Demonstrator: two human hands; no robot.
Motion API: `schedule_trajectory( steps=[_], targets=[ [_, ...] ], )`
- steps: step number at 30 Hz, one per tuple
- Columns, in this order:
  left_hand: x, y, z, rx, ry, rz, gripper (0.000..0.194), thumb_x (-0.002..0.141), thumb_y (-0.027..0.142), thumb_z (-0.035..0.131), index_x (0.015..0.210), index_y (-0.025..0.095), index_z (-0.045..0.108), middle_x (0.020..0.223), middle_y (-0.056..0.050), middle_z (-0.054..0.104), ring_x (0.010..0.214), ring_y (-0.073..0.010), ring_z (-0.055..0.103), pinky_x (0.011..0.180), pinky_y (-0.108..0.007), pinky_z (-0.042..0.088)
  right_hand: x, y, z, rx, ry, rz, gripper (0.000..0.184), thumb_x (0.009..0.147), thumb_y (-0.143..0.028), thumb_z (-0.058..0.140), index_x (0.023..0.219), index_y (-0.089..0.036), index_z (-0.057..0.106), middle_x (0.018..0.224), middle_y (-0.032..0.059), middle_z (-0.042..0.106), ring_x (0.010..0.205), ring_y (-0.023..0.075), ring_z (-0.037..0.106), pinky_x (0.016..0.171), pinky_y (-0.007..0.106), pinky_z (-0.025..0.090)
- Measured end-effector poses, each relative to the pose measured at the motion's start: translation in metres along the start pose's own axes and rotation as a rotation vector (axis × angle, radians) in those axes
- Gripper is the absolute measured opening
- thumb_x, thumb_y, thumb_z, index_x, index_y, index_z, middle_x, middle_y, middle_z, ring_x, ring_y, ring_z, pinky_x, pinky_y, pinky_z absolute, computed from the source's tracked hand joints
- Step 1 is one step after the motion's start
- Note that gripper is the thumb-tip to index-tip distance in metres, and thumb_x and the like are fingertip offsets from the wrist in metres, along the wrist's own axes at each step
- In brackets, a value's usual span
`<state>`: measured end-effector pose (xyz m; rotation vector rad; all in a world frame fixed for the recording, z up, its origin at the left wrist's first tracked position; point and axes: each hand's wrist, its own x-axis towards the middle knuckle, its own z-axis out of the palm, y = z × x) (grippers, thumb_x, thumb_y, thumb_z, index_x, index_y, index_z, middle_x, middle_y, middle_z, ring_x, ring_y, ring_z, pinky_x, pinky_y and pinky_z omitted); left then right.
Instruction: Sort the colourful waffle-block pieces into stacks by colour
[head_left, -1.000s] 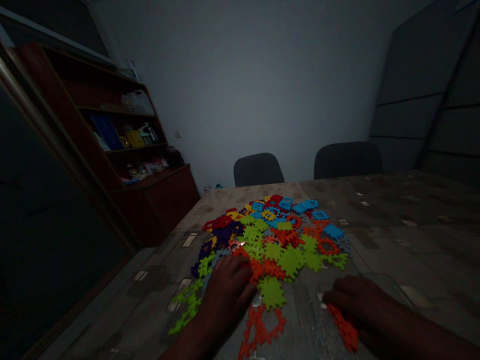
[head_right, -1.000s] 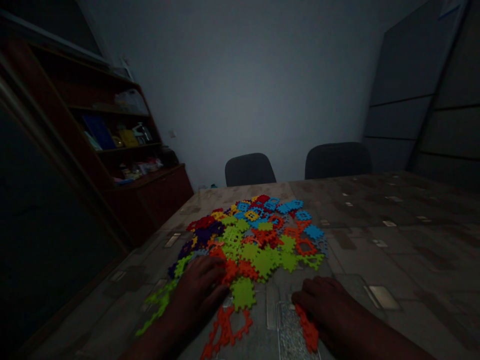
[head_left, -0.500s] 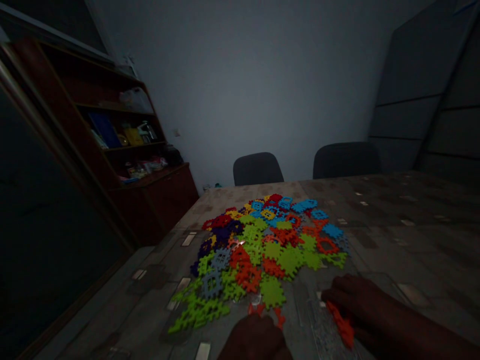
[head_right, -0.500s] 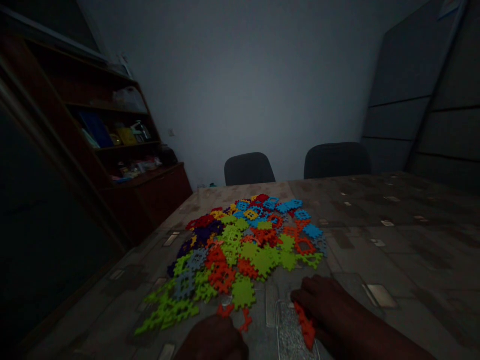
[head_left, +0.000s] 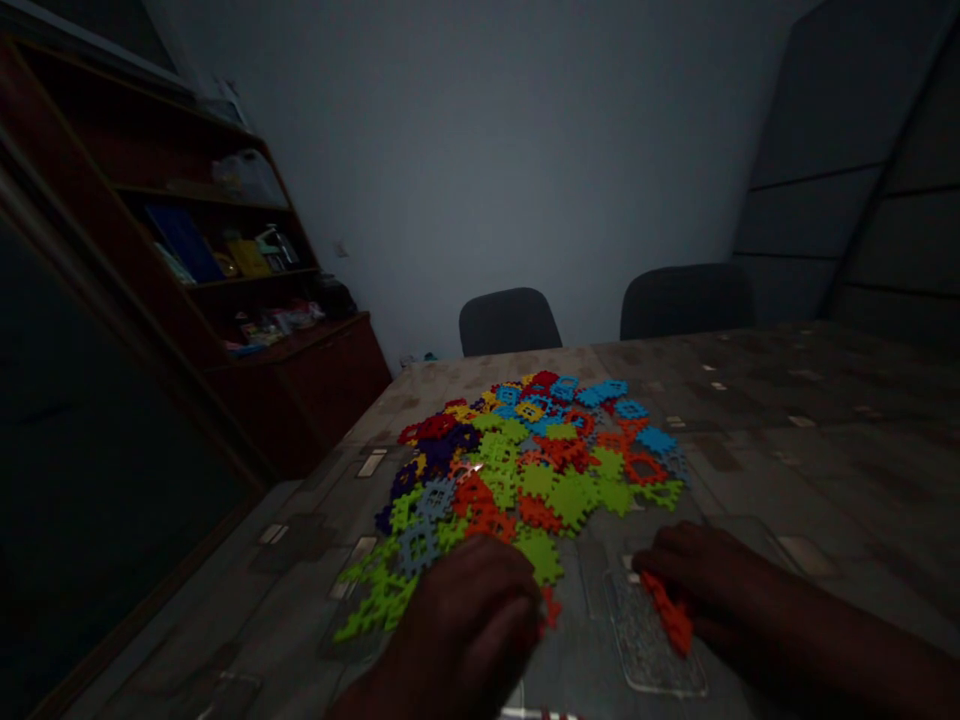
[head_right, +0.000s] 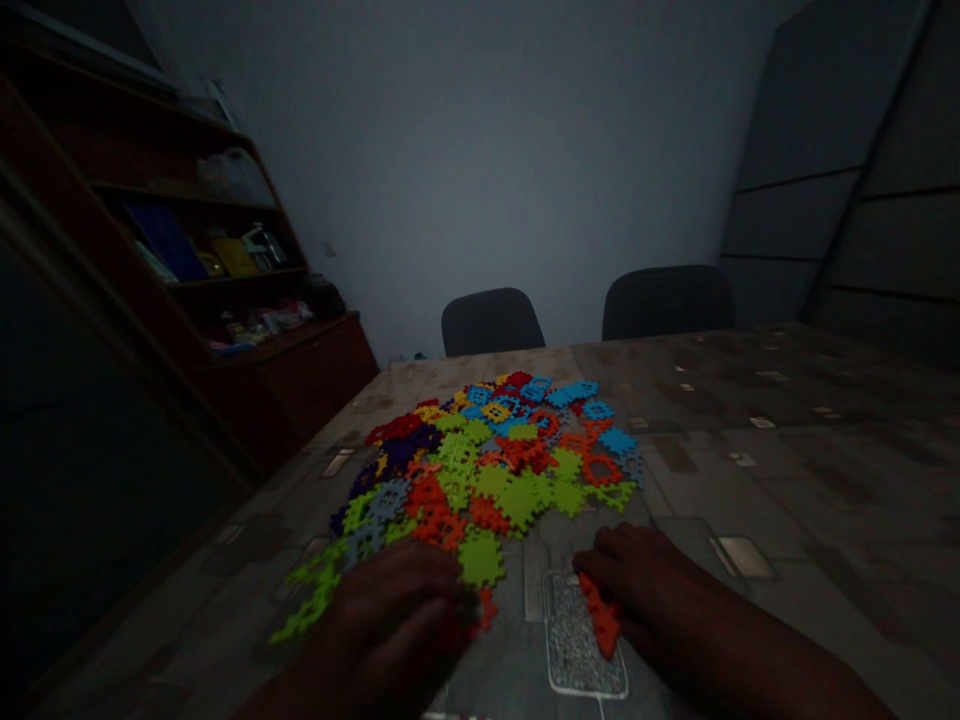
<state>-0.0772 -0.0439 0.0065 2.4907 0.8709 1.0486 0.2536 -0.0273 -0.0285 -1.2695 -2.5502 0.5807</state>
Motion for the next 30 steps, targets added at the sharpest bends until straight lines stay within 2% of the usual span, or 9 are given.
schedule_trajectory(
  steps=[3,5,7,11,17,21,24,27,30],
  targets=[
    [-0.001,0.002,-0.013,-0.103,-0.183,-0.002,0.020,0.111,0.035,0.050,0.112,0.027,0.068,0.104,-0.003,0.078,0.097,-0.0188,0.072,0.087,-0.031,0.055,0.002,-0.005,-0.007,0.003,-0.093,0.044,0.035,0.086,-0.007,0.057,0.114,-0.025,0.068,0.113,0.0092,0.067,0.102,0.0266,0.062,0.089,0.043,0.048],
    [-0.016,-0.006,0.007,-0.067,-0.338,0.149,0.022,0.109,0.039,0.055,0.126,0.027,0.063,0.113,-0.004,0.079,0.100,-0.0201,0.072,0.092,-0.033,0.052,0.004,-0.010,-0.011,-0.001,-0.111,0.061,0.035,0.084,-0.005,0.058,0.111,-0.024,0.069,0.113,0.0098,0.067,0.103,0.0272,0.062,0.089,0.044,0.048],
    [-0.034,-0.016,0.036,0.085,-0.368,0.180,0.018,0.107,0.038,0.059,0.123,0.031,0.064,0.105,-0.001,0.079,0.092,-0.0197,0.072,0.082,-0.031,0.051,0.004,-0.012,-0.011,-0.007,-0.082,0.058,0.033,0.082,-0.004,0.058,0.107,-0.024,0.068,0.112,0.0095,0.067,0.102,0.0272,0.062,0.088,0.043,0.047],
    [-0.049,-0.021,0.078,0.141,-0.414,-0.116,0.023,0.094,0.049,0.075,0.098,0.028,0.067,0.081,0.001,0.073,0.070,-0.0181,0.069,0.055,-0.027,0.043,0.003,-0.008,-0.006,-0.010,-0.019,0.023,0.027,0.084,-0.003,0.059,0.101,-0.023,0.067,0.111,0.0090,0.066,0.099,0.0260,0.060,0.085,0.041,0.046],
    [-0.026,-0.002,0.078,0.035,-0.529,-0.584,0.023,0.084,0.030,0.081,0.082,0.025,0.058,0.066,0.006,0.060,0.056,-0.0138,0.059,0.037,-0.021,0.024,0.007,-0.011,-0.008,-0.039,-0.080,0.046,0.033,0.083,-0.003,0.057,0.108,-0.021,0.068,0.108,0.0095,0.066,0.099,0.0260,0.061,0.085,0.041,0.046],
    [-0.010,-0.001,0.070,0.125,-0.451,-0.353,0.017,0.092,0.023,0.070,0.083,0.024,0.055,0.069,0.005,0.064,0.055,-0.0124,0.058,0.040,-0.021,0.031,0.007,-0.020,-0.015,-0.008,-0.082,0.065,0.030,0.084,-0.005,0.057,0.106,-0.021,0.068,0.113,0.0107,0.067,0.103,0.0263,0.062,0.089,0.041,0.047],
    [0.000,-0.003,0.070,0.305,-0.403,-0.016,0.011,0.099,0.025,0.063,0.089,0.023,0.061,0.082,-0.002,0.070,0.070,-0.0191,0.063,0.055,-0.031,0.040,0.005,-0.020,-0.014,-0.005,-0.066,0.067,0.032,0.083,-0.004,0.056,0.107,-0.021,0.069,0.110,0.0098,0.067,0.100,0.0253,0.061,0.087,0.040,0.047],
    [0.004,-0.006,0.071,0.427,-0.412,0.298,0.010,0.106,0.034,0.060,0.104,0.025,0.063,0.089,-0.001,0.074,0.075,-0.0201,0.065,0.062,-0.035,0.040,0.003,-0.012,-0.008,0.007,-0.053,0.048,0.033,0.085,-0.007,0.057,0.112,-0.023,0.069,0.111,0.0088,0.066,0.102,0.0253,0.059,0.087,0.040,0.046],
    [0.000,-0.010,0.067,0.263,-0.398,0.261,0.023,0.108,0.048,0.057,0.118,0.027,0.060,0.104,0.002,0.077,0.084,-0.0174,0.069,0.070,-0.032,0.045,0.002,-0.006,-0.004,-0.002,-0.025,0.012,0.042,0.083,-0.007,0.060,0.120,-0.026,0.067,0.114,0.0075,0.065,0.103,0.0252,0.058,0.088,0.039,0.045]
  ],
)
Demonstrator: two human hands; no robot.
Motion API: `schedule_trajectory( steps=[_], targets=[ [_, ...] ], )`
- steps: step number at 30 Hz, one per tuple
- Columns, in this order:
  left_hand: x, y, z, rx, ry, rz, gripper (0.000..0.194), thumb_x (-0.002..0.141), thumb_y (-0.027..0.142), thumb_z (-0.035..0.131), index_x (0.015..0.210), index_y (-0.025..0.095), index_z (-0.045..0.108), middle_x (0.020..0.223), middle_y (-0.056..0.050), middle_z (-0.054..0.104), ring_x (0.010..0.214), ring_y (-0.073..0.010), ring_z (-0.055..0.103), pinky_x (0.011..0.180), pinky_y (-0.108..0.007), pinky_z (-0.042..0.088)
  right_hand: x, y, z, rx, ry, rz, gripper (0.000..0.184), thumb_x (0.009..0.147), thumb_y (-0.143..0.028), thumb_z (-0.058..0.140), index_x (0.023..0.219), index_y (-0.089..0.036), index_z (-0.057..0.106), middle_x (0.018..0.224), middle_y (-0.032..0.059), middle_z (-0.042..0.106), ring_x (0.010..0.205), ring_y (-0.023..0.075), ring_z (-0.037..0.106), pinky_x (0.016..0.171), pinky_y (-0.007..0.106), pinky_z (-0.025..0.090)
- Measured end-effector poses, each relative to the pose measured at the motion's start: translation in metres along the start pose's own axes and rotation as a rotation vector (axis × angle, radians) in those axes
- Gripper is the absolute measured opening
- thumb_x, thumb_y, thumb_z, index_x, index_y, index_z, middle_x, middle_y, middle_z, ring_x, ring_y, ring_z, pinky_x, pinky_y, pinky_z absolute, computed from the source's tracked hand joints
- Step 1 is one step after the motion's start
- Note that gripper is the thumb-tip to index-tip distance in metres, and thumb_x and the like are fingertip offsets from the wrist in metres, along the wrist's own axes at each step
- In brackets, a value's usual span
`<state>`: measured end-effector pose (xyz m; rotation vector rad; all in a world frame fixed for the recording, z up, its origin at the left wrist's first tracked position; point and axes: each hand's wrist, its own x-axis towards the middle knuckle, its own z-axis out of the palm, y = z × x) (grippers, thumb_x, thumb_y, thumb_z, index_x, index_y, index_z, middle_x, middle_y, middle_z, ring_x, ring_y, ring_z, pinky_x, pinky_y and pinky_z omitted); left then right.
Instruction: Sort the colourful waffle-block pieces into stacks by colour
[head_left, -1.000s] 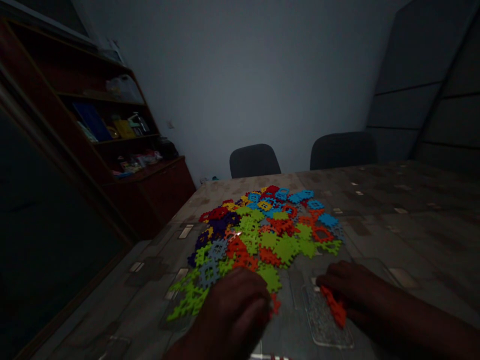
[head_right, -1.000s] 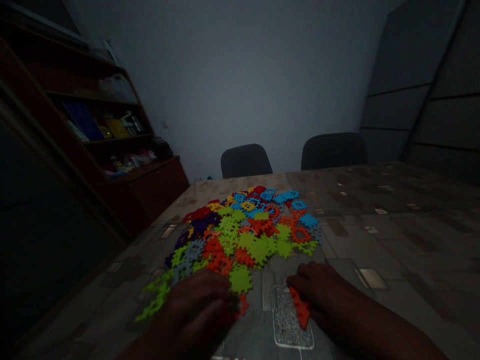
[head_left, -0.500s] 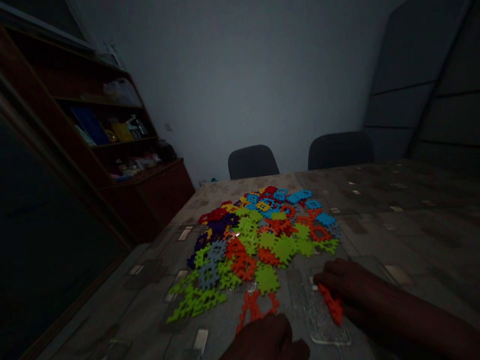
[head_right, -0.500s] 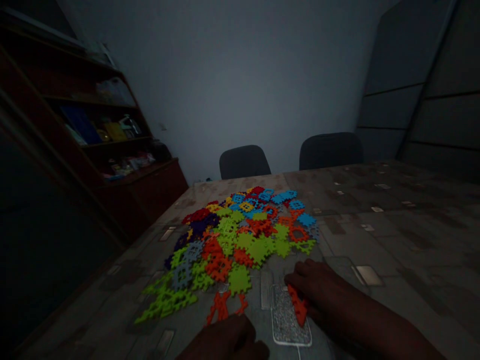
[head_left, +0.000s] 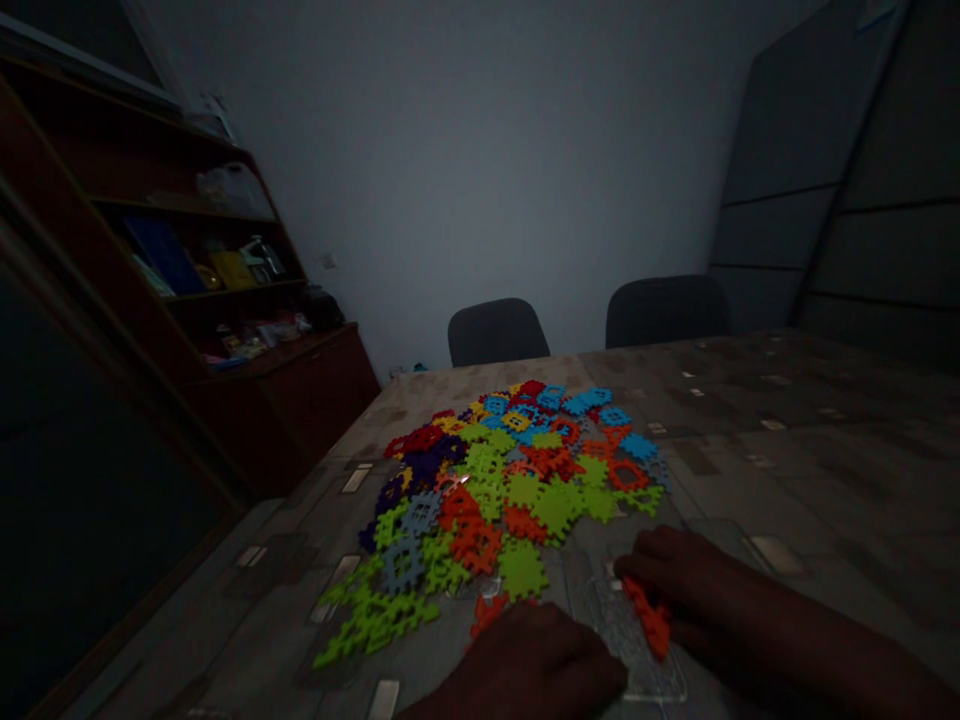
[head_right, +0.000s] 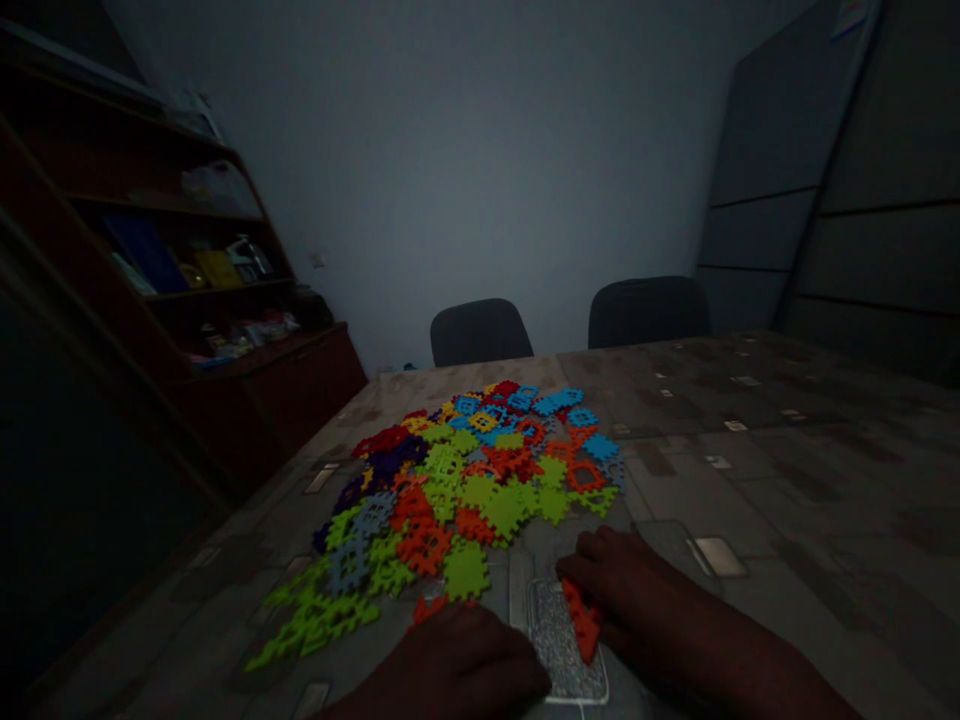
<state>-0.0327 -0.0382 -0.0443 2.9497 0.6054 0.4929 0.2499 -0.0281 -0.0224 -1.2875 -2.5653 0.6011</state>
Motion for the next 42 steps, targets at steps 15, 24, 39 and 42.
schedule_trajectory(
  steps=[15,24,39,42],
  targets=[
    [-0.019,-0.006,-0.011,-0.142,-0.101,-0.137,0.039,0.104,0.060,0.058,0.125,0.027,0.061,0.114,-0.002,0.074,0.098,-0.0211,0.065,0.082,-0.031,0.042,-0.009,-0.007,-0.006,0.121,-0.114,0.202,0.089,0.071,-0.030,0.086,0.154,-0.030,0.055,0.154,0.0139,0.054,0.144,0.0432,0.041,0.117,0.065,0.032],
    [-0.012,-0.004,0.021,0.095,0.087,-0.256,0.049,0.104,0.069,0.046,0.110,0.024,0.065,0.086,-0.004,0.068,0.071,-0.0211,0.062,0.060,-0.033,0.034,0.004,-0.038,-0.018,0.008,-0.170,0.244,0.065,0.077,-0.013,0.066,0.143,-0.018,0.063,0.144,0.0185,0.059,0.133,0.0388,0.052,0.114,0.059,0.040],
    [-0.012,-0.009,-0.023,-0.090,-0.085,0.016,0.024,0.109,0.042,0.058,0.125,0.024,0.062,0.114,-0.003,0.074,0.108,-0.0189,0.067,0.109,-0.038,0.037,-0.006,-0.012,-0.005,0.088,-0.056,0.154,0.087,0.070,-0.011,0.068,0.154,-0.023,0.053,0.145,0.0157,0.061,0.135,0.0389,0.051,0.112,0.056,0.042],
    [-0.015,-0.011,-0.009,-0.025,-0.040,-0.030,0.041,0.107,0.060,0.050,0.118,0.022,0.061,0.102,-0.003,0.069,0.094,-0.0193,0.063,0.096,-0.038,0.041,-0.007,-0.003,0.001,0.073,0.014,0.095,0.082,0.072,-0.007,0.067,0.151,-0.027,0.056,0.139,0.0128,0.065,0.127,0.0360,0.056,0.108,0.052,0.047]
  ],
)
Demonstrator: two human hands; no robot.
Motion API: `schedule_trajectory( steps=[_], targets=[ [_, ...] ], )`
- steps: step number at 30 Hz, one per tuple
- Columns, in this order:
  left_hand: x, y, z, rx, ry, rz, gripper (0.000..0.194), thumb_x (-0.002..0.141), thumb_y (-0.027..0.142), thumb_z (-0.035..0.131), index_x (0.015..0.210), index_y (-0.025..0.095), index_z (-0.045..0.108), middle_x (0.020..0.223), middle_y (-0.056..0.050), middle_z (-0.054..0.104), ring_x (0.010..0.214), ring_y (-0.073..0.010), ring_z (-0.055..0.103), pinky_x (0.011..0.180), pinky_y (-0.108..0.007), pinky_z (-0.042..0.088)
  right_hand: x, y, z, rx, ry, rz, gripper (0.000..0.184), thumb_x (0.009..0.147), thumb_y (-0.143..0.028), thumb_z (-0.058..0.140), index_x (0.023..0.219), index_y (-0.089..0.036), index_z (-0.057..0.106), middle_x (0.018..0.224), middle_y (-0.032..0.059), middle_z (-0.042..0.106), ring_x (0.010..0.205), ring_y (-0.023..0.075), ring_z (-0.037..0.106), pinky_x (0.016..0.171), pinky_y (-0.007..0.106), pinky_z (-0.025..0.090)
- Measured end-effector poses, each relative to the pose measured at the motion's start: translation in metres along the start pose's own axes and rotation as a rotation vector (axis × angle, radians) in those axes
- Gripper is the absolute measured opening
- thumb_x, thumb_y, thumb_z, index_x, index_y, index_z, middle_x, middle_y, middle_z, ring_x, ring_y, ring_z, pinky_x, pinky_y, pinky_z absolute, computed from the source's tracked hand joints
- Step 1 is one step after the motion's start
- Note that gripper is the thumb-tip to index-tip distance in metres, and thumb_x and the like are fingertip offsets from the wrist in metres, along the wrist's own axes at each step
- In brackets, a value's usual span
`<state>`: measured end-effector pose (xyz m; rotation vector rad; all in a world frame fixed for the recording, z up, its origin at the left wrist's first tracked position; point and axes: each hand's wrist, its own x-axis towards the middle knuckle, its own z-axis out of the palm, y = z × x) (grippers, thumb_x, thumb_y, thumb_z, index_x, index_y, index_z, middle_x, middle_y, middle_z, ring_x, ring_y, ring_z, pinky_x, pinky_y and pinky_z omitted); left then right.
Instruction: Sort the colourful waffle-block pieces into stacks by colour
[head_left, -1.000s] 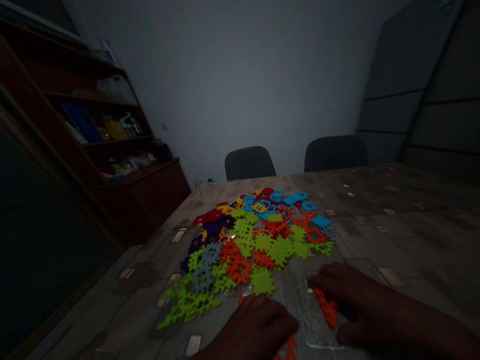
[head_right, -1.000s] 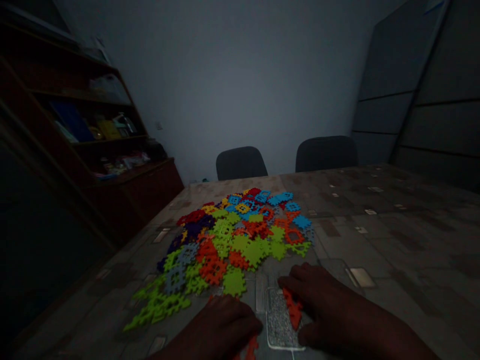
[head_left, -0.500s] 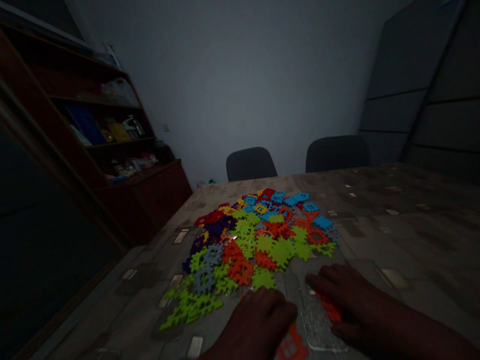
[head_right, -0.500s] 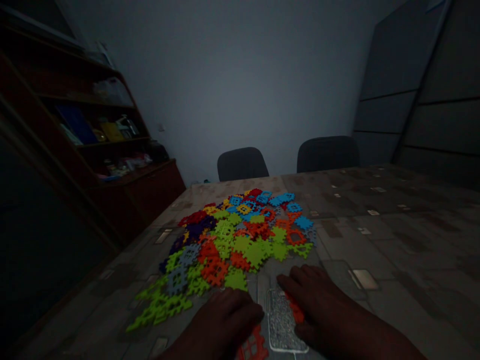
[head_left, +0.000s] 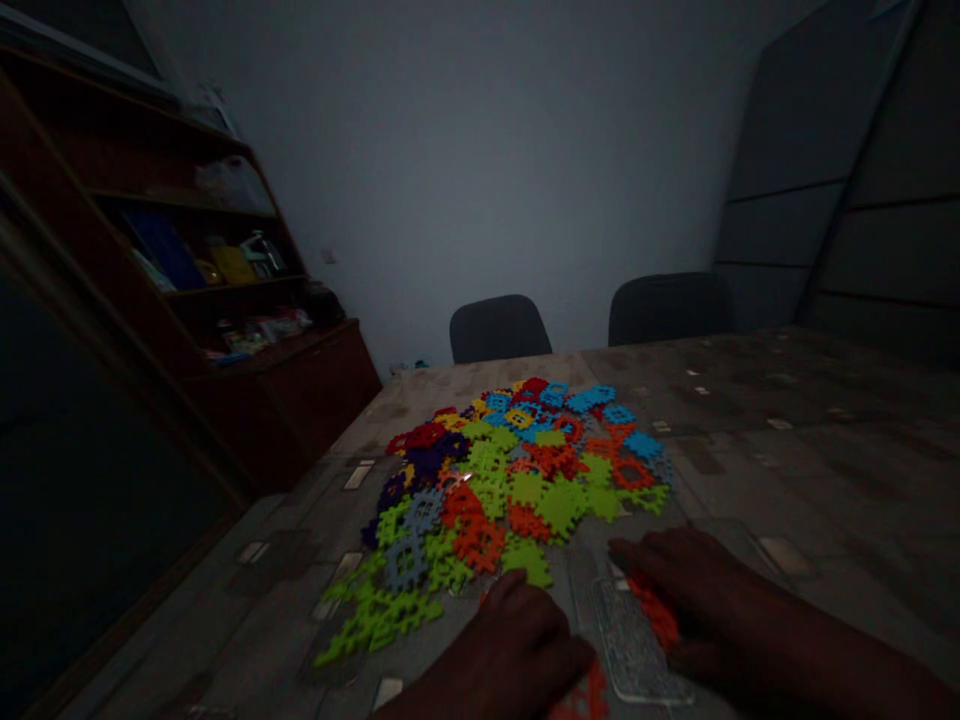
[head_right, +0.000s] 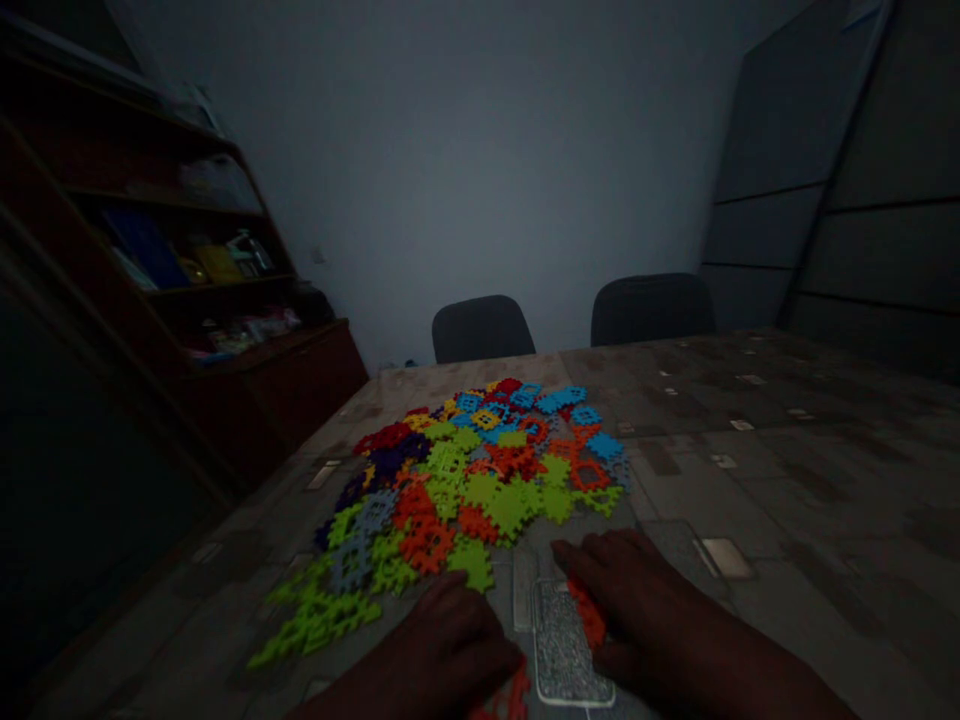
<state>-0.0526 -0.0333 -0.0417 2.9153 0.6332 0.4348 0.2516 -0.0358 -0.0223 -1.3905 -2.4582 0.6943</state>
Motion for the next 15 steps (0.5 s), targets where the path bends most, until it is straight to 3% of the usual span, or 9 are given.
schedule_trajectory(
  steps=[4,7,11,13,15],
  targets=[
    [0.000,0.000,0.026,0.094,0.128,-0.068,0.041,0.109,0.059,0.044,0.112,0.022,0.062,0.091,-0.002,0.064,0.081,-0.0191,0.058,0.081,-0.035,0.042,-0.003,0.010,0.007,-0.003,0.031,-0.039,0.084,0.072,-0.005,0.065,0.151,-0.030,0.055,0.139,0.0110,0.064,0.128,0.0347,0.055,0.109,0.051,0.045],
    [0.001,0.005,0.030,0.112,0.151,-0.098,0.045,0.108,0.064,0.042,0.117,0.023,0.062,0.090,-0.002,0.065,0.079,-0.0198,0.059,0.094,-0.043,0.044,-0.005,0.012,0.010,-0.002,0.030,-0.029,0.085,0.071,-0.005,0.065,0.151,-0.030,0.054,0.139,0.0101,0.063,0.130,0.0340,0.053,0.110,0.051,0.044],
    [0.001,0.002,-0.004,-0.076,0.133,-0.135,0.048,0.105,0.065,0.049,0.122,0.022,0.062,0.112,-0.007,0.071,0.100,-0.0246,0.065,0.102,-0.046,0.044,-0.002,0.009,0.014,-0.027,0.022,-0.059,0.091,0.065,-0.003,0.065,0.151,-0.031,0.054,0.139,0.0095,0.063,0.128,0.0341,0.054,0.108,0.051,0.045],
    [-0.004,-0.011,-0.029,-0.130,0.186,-0.296,0.029,0.110,0.045,0.049,0.115,0.022,0.065,0.118,-0.008,0.070,0.108,-0.0264,0.063,0.097,-0.044,0.046,0.001,0.007,0.016,-0.077,0.030,-0.065,0.086,0.066,-0.001,0.064,0.147,-0.029,0.057,0.137,0.0108,0.064,0.125,0.0341,0.056,0.107,0.051,0.046],
    [-0.011,-0.030,-0.051,-0.081,0.235,-0.407,0.025,0.108,0.029,0.048,0.123,0.021,0.067,0.123,-0.011,0.071,0.113,-0.0291,0.063,0.098,-0.048,0.046,0.002,0.006,0.016,-0.108,0.034,-0.072,0.077,0.069,-0.001,0.062,0.141,-0.029,0.061,0.134,0.0112,0.066,0.121,0.0330,0.058,0.105,0.051,0.048]
  ],
)
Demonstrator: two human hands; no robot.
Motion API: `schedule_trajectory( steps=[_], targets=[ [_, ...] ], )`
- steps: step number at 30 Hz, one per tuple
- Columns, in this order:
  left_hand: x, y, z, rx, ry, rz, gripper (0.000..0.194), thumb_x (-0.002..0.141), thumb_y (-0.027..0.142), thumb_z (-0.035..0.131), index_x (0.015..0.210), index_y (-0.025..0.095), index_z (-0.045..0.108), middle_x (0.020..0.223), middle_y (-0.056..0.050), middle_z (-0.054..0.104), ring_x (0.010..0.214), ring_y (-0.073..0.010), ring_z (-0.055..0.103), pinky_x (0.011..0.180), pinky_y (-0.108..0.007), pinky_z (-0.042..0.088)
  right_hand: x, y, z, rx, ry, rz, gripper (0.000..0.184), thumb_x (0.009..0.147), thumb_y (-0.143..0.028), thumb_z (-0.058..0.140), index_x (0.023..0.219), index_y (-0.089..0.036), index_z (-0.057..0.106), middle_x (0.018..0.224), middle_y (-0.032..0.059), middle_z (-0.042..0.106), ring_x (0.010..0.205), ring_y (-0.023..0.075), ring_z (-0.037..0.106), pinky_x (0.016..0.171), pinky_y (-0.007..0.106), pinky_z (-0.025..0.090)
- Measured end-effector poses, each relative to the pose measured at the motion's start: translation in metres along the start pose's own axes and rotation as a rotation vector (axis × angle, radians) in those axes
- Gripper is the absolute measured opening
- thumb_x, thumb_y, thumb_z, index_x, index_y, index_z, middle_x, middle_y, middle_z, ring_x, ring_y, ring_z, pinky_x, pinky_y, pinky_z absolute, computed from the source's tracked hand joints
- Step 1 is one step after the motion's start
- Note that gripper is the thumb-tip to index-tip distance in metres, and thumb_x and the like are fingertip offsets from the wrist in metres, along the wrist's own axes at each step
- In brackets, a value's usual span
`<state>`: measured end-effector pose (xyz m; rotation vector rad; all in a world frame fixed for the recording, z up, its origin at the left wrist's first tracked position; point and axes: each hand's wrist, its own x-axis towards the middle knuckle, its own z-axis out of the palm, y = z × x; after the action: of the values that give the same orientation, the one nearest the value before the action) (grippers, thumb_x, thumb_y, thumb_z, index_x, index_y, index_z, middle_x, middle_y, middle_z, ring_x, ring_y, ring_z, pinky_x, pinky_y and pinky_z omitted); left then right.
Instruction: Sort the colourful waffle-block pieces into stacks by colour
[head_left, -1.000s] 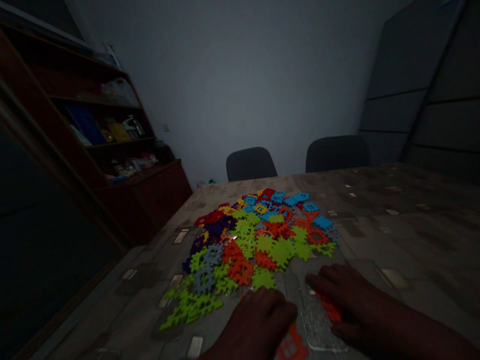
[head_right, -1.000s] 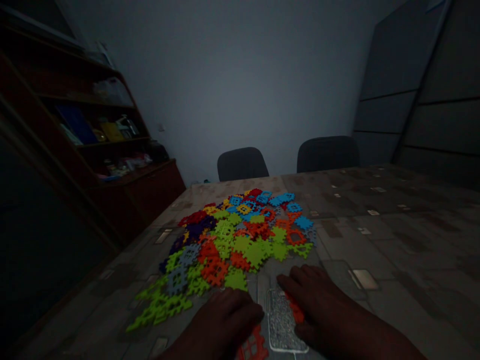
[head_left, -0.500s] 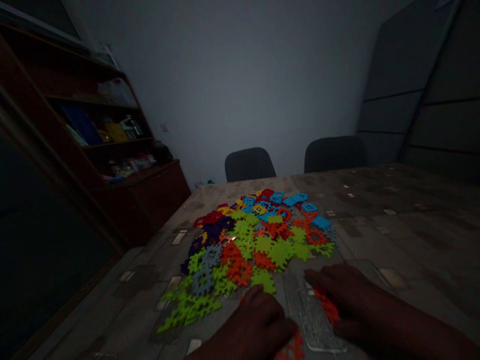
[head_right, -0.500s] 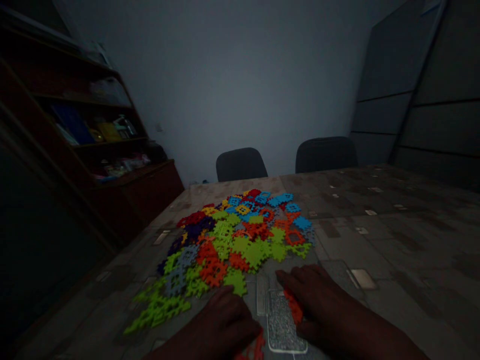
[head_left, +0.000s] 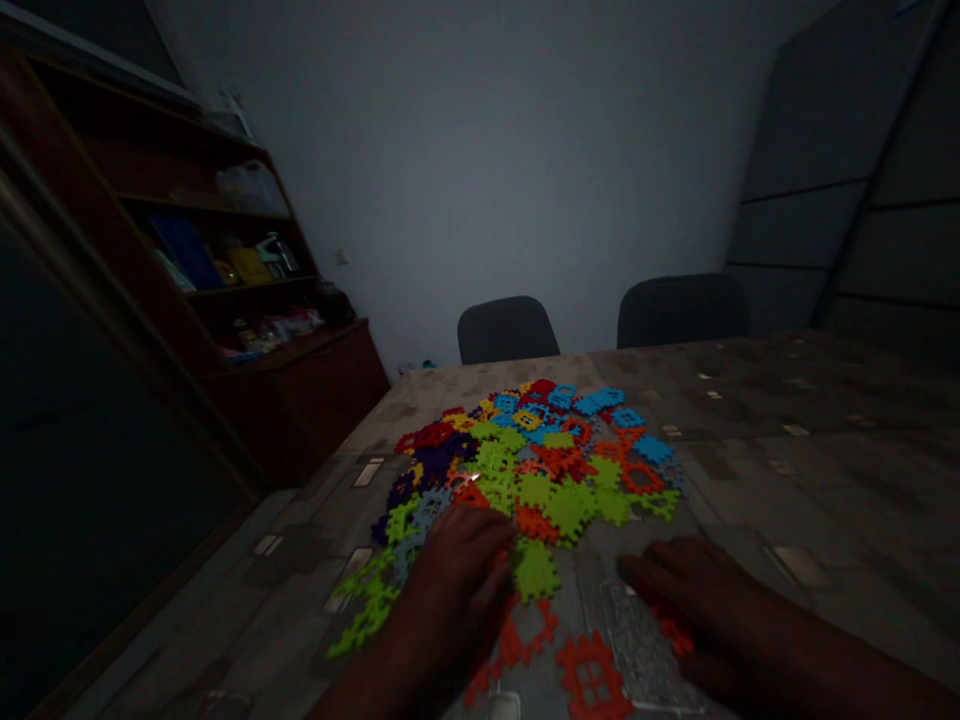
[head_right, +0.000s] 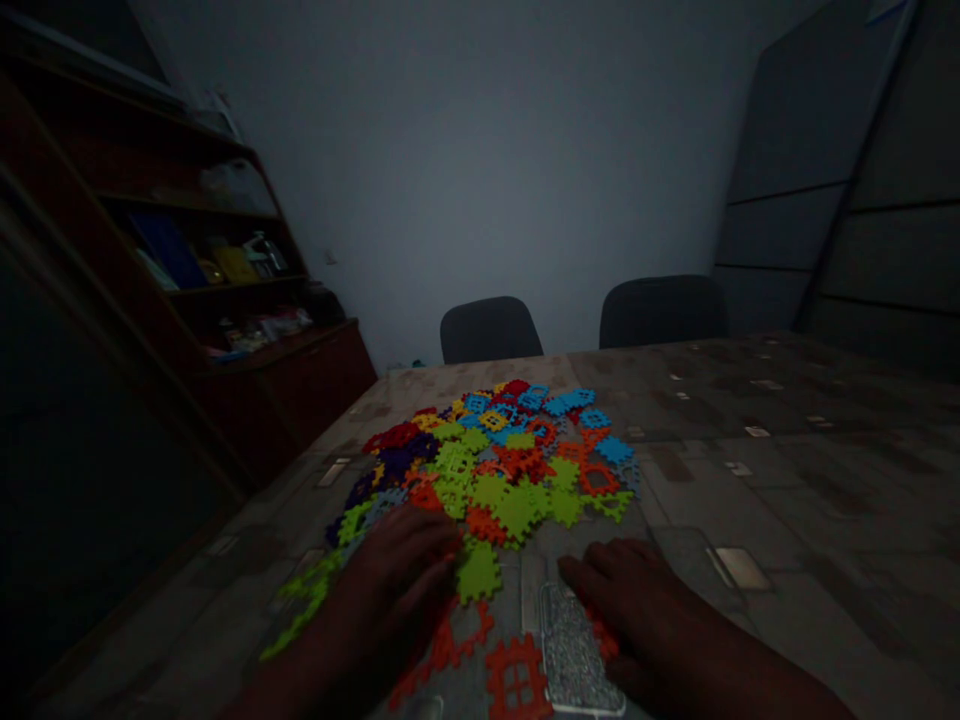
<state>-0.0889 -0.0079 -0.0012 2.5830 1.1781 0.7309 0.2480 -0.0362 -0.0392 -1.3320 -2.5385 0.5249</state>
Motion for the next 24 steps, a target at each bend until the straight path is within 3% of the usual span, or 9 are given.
schedule_trajectory(
  steps=[4,8,12,18,24],
  targets=[
    [0.005,-0.029,-0.023,0.122,-0.059,-0.100,0.025,0.098,0.023,0.064,0.121,0.018,0.070,0.126,-0.013,0.072,0.117,-0.0333,0.062,0.103,-0.054,0.044,0.000,0.001,-0.004,0.015,0.012,-0.006,0.066,0.079,-0.006,0.060,0.140,-0.032,0.062,0.135,0.0091,0.066,0.119,0.0300,0.061,0.103,0.047,0.050],
    [0.005,-0.028,-0.018,0.182,-0.191,-0.128,0.046,0.087,0.026,0.082,0.130,0.020,0.067,0.137,-0.012,0.068,0.126,-0.0351,0.058,0.110,-0.055,0.040,-0.001,0.010,-0.005,-0.016,-0.018,0.022,0.065,0.079,-0.010,0.061,0.141,-0.028,0.063,0.135,0.0128,0.067,0.121,0.0341,0.061,0.104,0.053,0.049],
    [0.003,-0.021,-0.007,0.225,-0.166,-0.099,0.054,0.083,0.027,0.085,0.133,0.023,0.065,0.139,-0.010,0.065,0.126,-0.0339,0.057,0.111,-0.053,0.040,-0.004,0.025,0.004,-0.057,0.048,0.019,0.072,0.076,-0.009,0.062,0.144,-0.030,0.061,0.135,0.0129,0.066,0.124,0.0351,0.058,0.105,0.054,0.046],
    [0.005,-0.033,-0.005,0.293,-0.078,-0.093,0.018,0.092,0.025,0.071,0.109,0.020,0.071,0.127,-0.012,0.069,0.115,-0.0332,0.062,0.101,-0.053,0.046,-0.006,0.031,0.009,-0.037,0.076,0.000,0.077,0.073,-0.004,0.063,0.144,-0.034,0.060,0.129,0.0097,0.068,0.118,0.0324,0.059,0.103,0.052,0.046],
    [0.007,-0.043,-0.007,0.288,-0.004,-0.062,0.013,0.094,0.022,0.063,0.102,0.017,0.072,0.116,-0.013,0.074,0.106,-0.0328,0.066,0.100,-0.057,0.046,-0.005,0.026,0.005,-0.035,0.058,0.005,0.076,0.072,-0.001,0.061,0.141,-0.034,0.061,0.129,0.0090,0.067,0.119,0.0332,0.059,0.102,0.052,0.047]
  ],
)
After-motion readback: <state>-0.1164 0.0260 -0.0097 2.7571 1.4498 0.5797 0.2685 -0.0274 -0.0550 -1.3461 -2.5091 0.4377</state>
